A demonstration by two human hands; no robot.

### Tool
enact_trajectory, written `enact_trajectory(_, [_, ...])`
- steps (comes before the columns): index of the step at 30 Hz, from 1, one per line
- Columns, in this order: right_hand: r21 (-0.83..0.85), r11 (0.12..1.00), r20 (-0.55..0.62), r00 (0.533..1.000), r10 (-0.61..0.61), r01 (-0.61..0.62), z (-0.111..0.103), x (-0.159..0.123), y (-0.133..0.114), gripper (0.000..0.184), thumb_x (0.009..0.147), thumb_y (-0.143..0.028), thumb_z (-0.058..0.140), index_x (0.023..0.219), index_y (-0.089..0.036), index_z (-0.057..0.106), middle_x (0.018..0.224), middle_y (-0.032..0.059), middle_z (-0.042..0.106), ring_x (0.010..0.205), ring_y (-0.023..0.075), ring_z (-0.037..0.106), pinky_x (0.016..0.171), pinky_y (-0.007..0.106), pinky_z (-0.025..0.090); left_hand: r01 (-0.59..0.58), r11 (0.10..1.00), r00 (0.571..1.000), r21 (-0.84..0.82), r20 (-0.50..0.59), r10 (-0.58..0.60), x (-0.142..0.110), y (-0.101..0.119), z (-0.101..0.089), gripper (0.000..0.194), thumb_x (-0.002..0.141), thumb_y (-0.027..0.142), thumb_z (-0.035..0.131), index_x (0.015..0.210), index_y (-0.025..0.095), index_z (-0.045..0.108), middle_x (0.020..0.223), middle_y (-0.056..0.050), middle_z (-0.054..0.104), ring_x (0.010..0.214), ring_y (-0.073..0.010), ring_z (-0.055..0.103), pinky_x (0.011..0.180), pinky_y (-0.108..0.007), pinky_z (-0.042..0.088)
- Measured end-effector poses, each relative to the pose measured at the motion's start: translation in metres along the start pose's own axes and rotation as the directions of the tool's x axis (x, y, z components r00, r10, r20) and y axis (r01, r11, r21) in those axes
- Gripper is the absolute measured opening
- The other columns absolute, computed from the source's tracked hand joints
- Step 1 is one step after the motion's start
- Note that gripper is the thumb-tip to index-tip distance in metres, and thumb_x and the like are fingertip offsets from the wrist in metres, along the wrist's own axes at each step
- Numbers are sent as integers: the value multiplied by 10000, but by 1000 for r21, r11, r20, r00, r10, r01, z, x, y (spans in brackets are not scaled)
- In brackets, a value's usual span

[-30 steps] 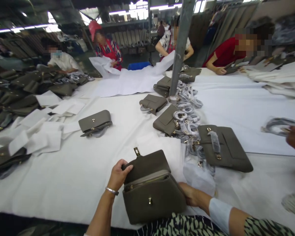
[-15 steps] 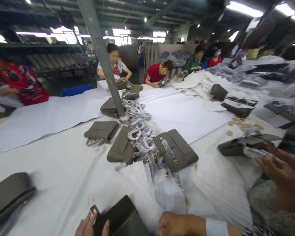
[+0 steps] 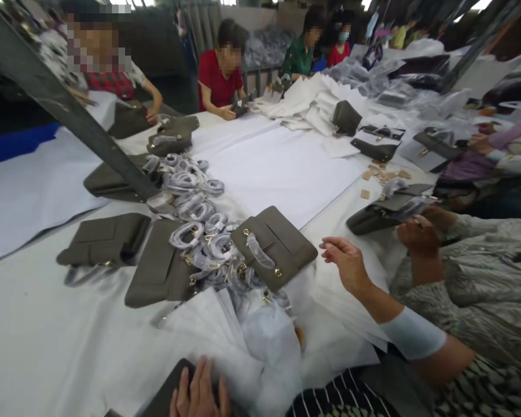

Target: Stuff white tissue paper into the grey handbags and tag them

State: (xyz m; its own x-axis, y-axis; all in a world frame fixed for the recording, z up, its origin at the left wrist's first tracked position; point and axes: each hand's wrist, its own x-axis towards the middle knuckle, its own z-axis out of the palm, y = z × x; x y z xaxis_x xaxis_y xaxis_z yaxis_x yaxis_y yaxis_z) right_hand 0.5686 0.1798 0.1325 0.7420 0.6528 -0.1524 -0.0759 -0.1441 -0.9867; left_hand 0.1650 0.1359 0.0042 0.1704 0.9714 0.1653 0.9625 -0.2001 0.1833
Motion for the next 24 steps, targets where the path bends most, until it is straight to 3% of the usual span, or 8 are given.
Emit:
enact_trajectory(2, [-27, 997, -12, 997, 78, -79, -15, -1, 13, 304, 747, -378, 631, 951, -152, 632, 855, 61, 664, 619, 120, 572, 552, 245, 455, -25, 1000, 999, -8, 43, 25, 2, 2, -5, 481, 831, 351, 488, 1288, 201, 493, 1318, -106, 550, 1360, -329, 303, 1091, -544, 248])
enact_trajectory(5, [-211, 978, 232, 971, 60, -10, -18, -18, 28, 266, 804, -376, 579, 947, -162, 649, 840, 62, 666, 665, 148, 591, 594, 277, 482, -52, 999, 996, -6, 70, 52, 5, 5, -11, 470, 821, 339, 507, 1254, 158, 516, 1294, -135, 560, 1365, -337, 285, 1107, -540, 215])
enact_trajectory(7, [-353, 903, 488, 872, -44, 243, -14, -36, 36, 214, 840, -324, 540, 944, -182, 661, 892, 68, 666, 792, 181, 606, 716, 323, 502, -61, 998, 996, 6, 67, 60, 6, 7, -12, 468, 814, 332, 521, 1237, 131, 527, 1287, -153, 560, 1362, -338, 286, 1111, -531, 209])
enact_trajectory(10, [-412, 691, 757, 645, -103, 593, -10, -62, 50, 232, 870, -210, 465, 989, -204, 664, 979, 72, 654, 948, 203, 577, 872, 367, 465, -67, 997, 996, 22, 56, 66, 6, 9, -13, 450, 818, 329, 517, 1215, 117, 540, 1281, -157, 564, 1349, -339, 302, 1107, -529, 215])
enact_trajectory(15, [-371, 532, 889, 457, -33, 761, -22, -99, 66, 251, 838, -152, 490, 984, -222, 681, 1061, 79, 619, 981, 223, 541, 869, 368, 443, -56, 998, 998, 1, -13, 56, 6, 14, -15, 404, 849, 312, 483, 1200, 120, 544, 1270, -144, 571, 1342, -322, 316, 1116, -517, 205])
enact_trajectory(18, [-308, 446, 943, 331, 26, 840, -29, -117, 68, 302, 822, -205, 552, 1109, -240, 642, 1203, 86, 564, 1064, 262, 492, 925, 428, 396, -61, 998, 998, -10, -36, 61, 5, 13, -14, 404, 851, 313, 484, 1194, 110, 551, 1271, -145, 570, 1341, -323, 315, 1114, -517, 204])
enact_trajectory(20, [-312, 366, 948, 314, 55, 877, -30, -127, 73, 408, 808, -225, 587, 1215, -242, 575, 1276, 91, 521, 1113, 285, 461, 948, 458, 376, -68, 997, 995, -25, -68, 67, 4, 11, -12, 393, 855, 306, 474, 1187, 114, 562, 1255, -136, 584, 1337, -319, 323, 1109, -516, 211])
enact_trajectory(24, [-378, 175, 918, 393, -57, 909, -21, -137, 97, 394, 833, -147, 532, 1220, -219, 550, 1286, 87, 519, 1127, 277, 461, 967, 450, 374, -98, 995, 979, -32, -183, 91, 1, 3, 0, 369, 844, 281, 473, 1173, 152, 578, 1216, -97, 620, 1301, -305, 387, 1087, -506, 254])
